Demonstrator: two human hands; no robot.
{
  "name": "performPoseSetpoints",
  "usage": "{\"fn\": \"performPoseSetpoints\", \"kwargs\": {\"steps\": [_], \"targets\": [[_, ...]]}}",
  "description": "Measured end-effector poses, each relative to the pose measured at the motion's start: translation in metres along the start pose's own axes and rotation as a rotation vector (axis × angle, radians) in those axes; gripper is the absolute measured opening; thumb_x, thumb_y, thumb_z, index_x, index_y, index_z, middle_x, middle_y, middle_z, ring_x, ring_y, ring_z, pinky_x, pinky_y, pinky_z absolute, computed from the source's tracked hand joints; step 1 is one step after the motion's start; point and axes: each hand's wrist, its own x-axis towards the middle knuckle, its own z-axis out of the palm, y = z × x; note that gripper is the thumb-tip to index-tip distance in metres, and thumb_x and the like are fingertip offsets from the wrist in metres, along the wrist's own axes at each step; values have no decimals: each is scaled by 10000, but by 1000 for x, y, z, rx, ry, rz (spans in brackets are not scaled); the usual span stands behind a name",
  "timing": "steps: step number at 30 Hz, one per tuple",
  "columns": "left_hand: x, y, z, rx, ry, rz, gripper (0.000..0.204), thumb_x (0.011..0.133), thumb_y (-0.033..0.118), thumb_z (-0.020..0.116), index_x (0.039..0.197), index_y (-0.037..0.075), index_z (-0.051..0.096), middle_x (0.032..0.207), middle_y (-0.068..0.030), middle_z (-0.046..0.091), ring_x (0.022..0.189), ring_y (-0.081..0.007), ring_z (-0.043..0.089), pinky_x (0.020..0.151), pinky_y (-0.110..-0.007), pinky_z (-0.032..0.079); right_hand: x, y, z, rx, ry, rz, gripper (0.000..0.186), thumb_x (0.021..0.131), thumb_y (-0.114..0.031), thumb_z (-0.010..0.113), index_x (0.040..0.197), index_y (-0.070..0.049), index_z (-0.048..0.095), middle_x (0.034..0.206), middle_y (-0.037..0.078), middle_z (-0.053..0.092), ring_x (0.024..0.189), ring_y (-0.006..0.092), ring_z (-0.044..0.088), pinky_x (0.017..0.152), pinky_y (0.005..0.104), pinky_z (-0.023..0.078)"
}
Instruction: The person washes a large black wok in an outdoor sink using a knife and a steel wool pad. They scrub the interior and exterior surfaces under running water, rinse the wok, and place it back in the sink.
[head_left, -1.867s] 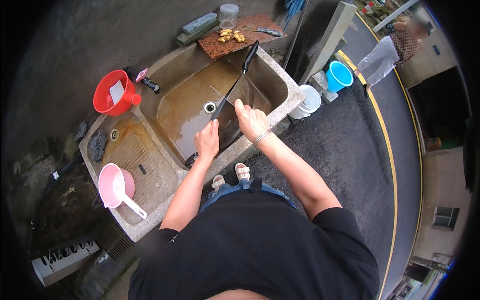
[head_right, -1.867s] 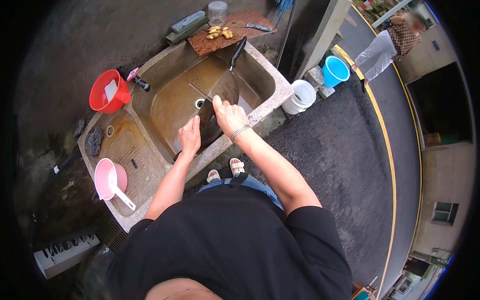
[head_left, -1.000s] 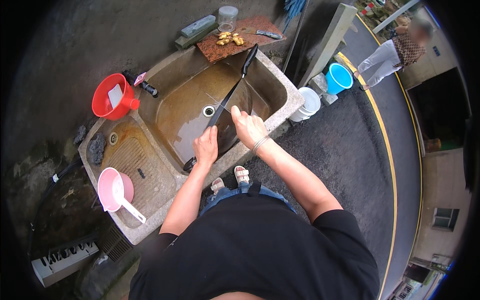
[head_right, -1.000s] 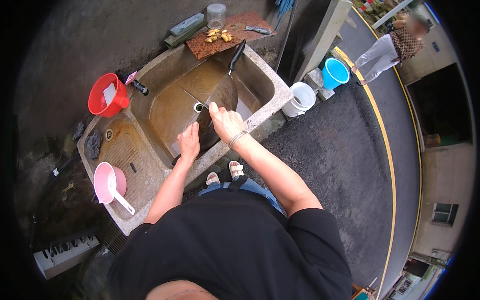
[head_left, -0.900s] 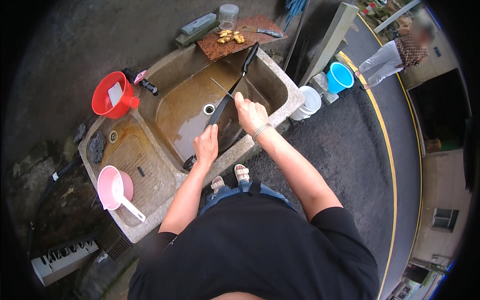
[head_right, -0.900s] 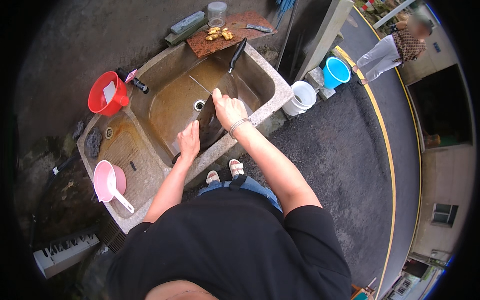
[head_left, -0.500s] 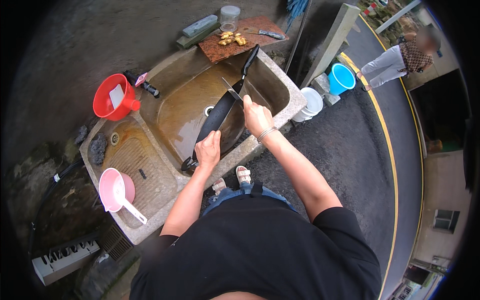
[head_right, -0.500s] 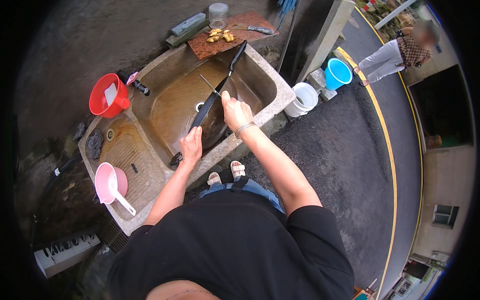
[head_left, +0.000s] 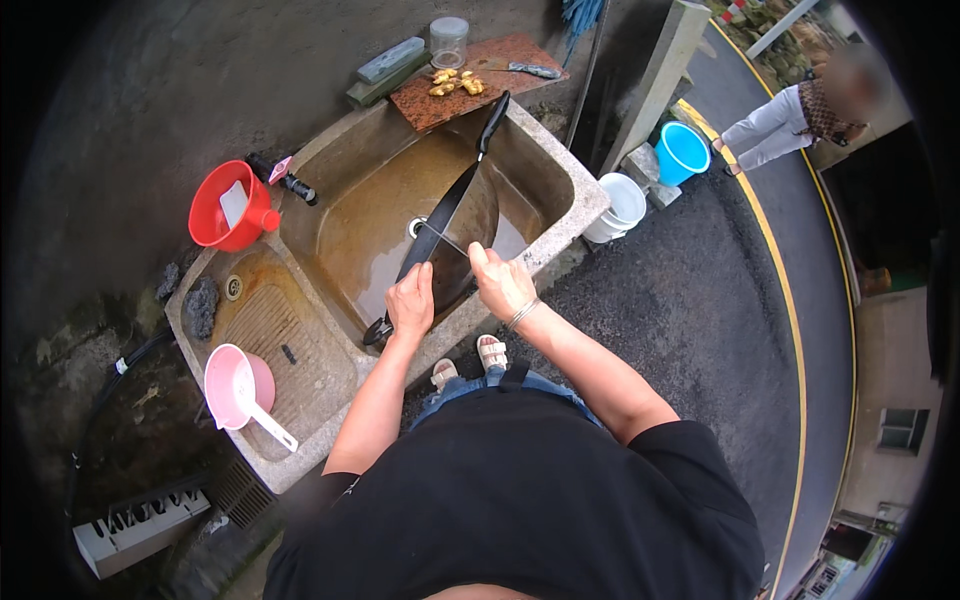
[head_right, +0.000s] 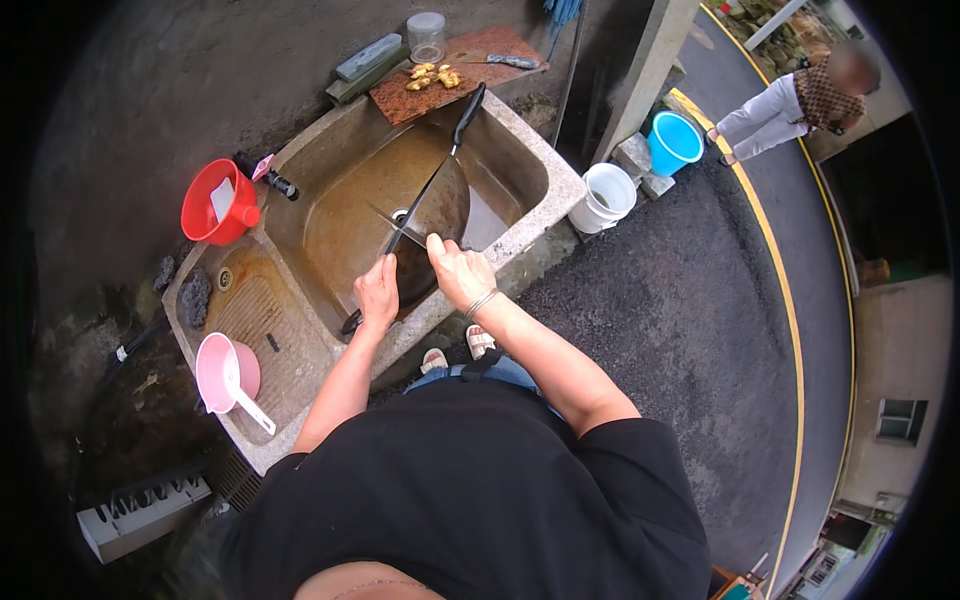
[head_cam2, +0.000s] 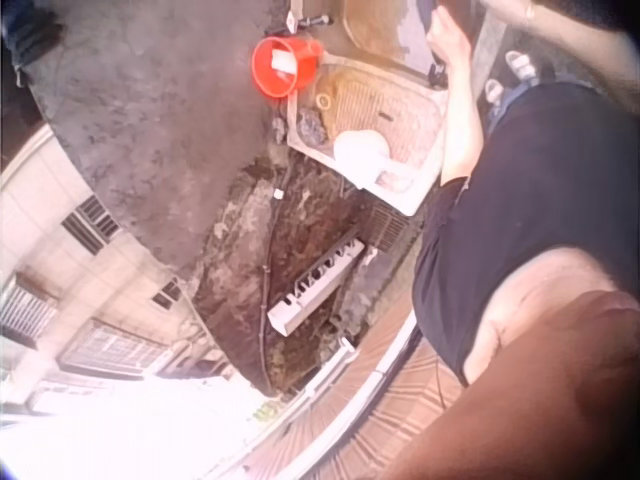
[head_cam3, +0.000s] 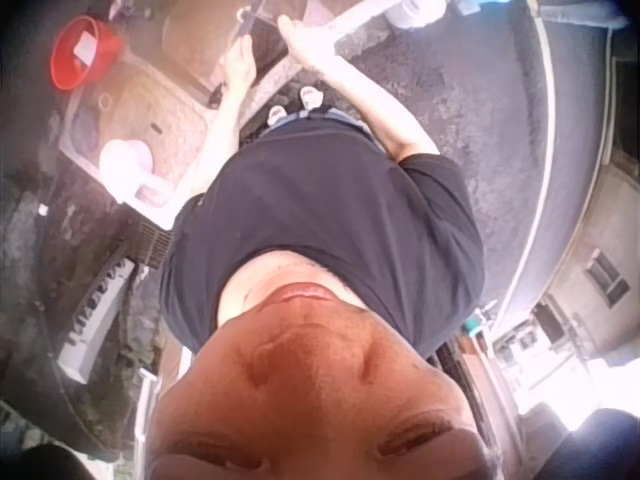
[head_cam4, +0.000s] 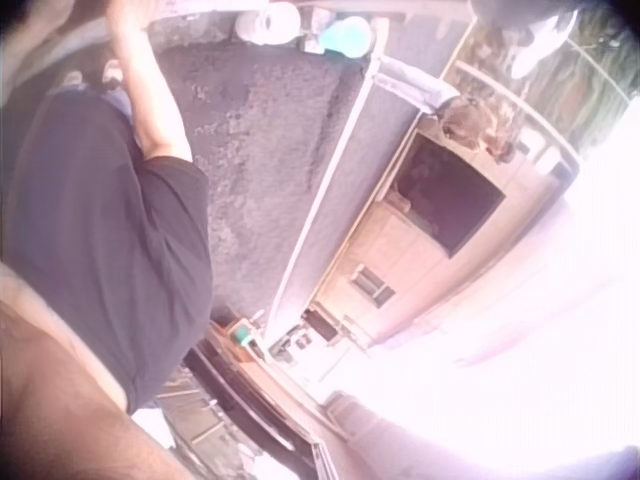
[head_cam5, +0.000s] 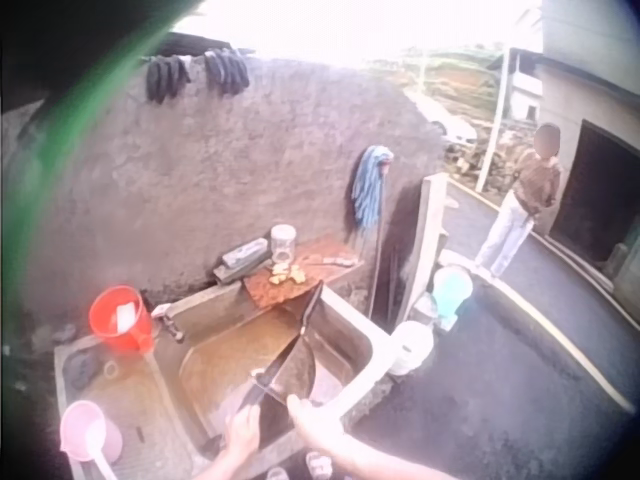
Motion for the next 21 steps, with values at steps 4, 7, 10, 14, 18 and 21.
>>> {"fn": "performPoseSetpoints", "kwargs": {"steps": [4, 7, 10, 14, 18, 21], "targets": [[0, 3, 1, 6, -14, 2, 348, 957, 317, 469, 769, 40, 565, 672, -226, 541, 673, -439, 561, 538, -477, 411, 20, 14, -1, 36, 97, 80, 162, 809, -32, 467, 959, -48, 408, 812, 216, 610, 676, 420, 622, 580, 507, 491], [0, 2, -1, 24, -15, 6, 353, 960, 318, 463, 772, 37, 563, 671, -231, 536, 672, -445, 556, 536, -476, 409, 17, 14, -7, 18, 62, 84, 138, 834, -58, 451, 968, -50, 417, 819, 216, 619, 678, 403, 635, 563, 487, 505], [-2, 1, 1, 11, -11, 3, 358, 961, 323, 459, 776, 34, 563, 669, -240, 531, 674, -453, 551, 537, -482, 404, -3, 1, 4, 46, 64, 62, 151, 808, -43, 468, 948, -63, 412, 787, 203, 611, 667, 402, 628, 573, 495, 495], [-3, -1, 1, 7, 0, 9, 369, 958, 337, 459, 779, 32, 564, 668, -249, 527, 676, -459, 547, 538, -491, 396, 16, 13, 1, 50, 122, 84, 170, 797, -25, 476, 951, -58, 410, 770, 200, 608, 662, 403, 625, 570, 494, 497], [-1, -1, 1, 32, 14, 18, 377, 957, 342, 458, 775, 29, 564, 673, -247, 541, 675, -459, 549, 545, -502, 400, 14, 10, -4, 32, 126, 95, 151, 808, -36, 480, 942, -57, 413, 773, 193, 606, 666, 400, 628, 567, 492, 501], [-1, 4, 2, 71, -13, 22, 366, 959, 327, 454, 781, 32, 577, 674, -243, 555, 669, -458, 555, 552, -511, 405, -7, -1, 1, 155, 51, 106, 174, 794, -15, 474, 945, -52, 396, 801, 220, 603, 698, 443, 608, 601, 533, 480]]}}
